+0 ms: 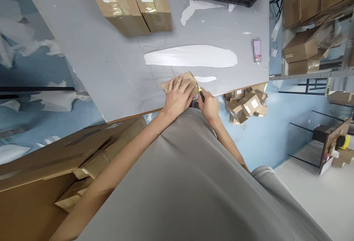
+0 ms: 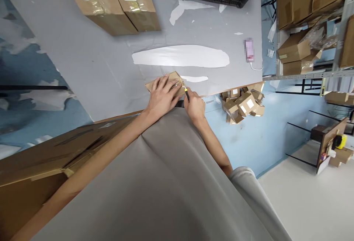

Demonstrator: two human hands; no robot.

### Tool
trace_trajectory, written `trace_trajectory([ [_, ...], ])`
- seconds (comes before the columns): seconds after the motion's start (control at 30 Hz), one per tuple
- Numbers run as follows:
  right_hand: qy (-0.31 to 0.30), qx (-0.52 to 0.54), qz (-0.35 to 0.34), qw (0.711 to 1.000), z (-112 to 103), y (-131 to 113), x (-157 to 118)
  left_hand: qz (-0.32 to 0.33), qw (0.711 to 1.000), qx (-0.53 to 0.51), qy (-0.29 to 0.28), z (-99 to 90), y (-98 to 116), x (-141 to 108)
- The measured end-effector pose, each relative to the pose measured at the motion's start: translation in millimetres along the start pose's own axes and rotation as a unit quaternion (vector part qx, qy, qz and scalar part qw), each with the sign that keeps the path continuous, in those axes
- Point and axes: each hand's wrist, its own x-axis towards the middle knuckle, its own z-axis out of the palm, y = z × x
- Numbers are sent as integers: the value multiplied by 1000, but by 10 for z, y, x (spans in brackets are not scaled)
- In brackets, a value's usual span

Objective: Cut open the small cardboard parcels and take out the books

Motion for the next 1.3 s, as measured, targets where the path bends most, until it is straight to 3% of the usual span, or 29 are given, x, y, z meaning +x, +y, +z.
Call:
trace_trajectory([
  [0.23, -26, -20, 30, 999, -102, -167, -14, -5, 1000, -9, 4, 21, -4, 3],
  [0.53, 22, 97, 35, 994, 114, -66, 130, -1, 1000, -17, 9, 31, -1, 20],
  [0.67, 16, 58, 46, 997, 61, -99, 130, 0, 1000, -14, 15, 55, -24, 16],
  [0.97, -20, 15, -2, 1000, -147, -75, 19, 5, 1000, -15, 12, 58, -60, -1],
  [1.17, -28, -13, 36, 999, -100, -195, 62, 6, 1000, -21, 13, 58, -66, 19],
  [1.3, -27, 18, 17, 999, -46, -106, 103, 6, 1000, -16, 10, 45, -60, 19],
])
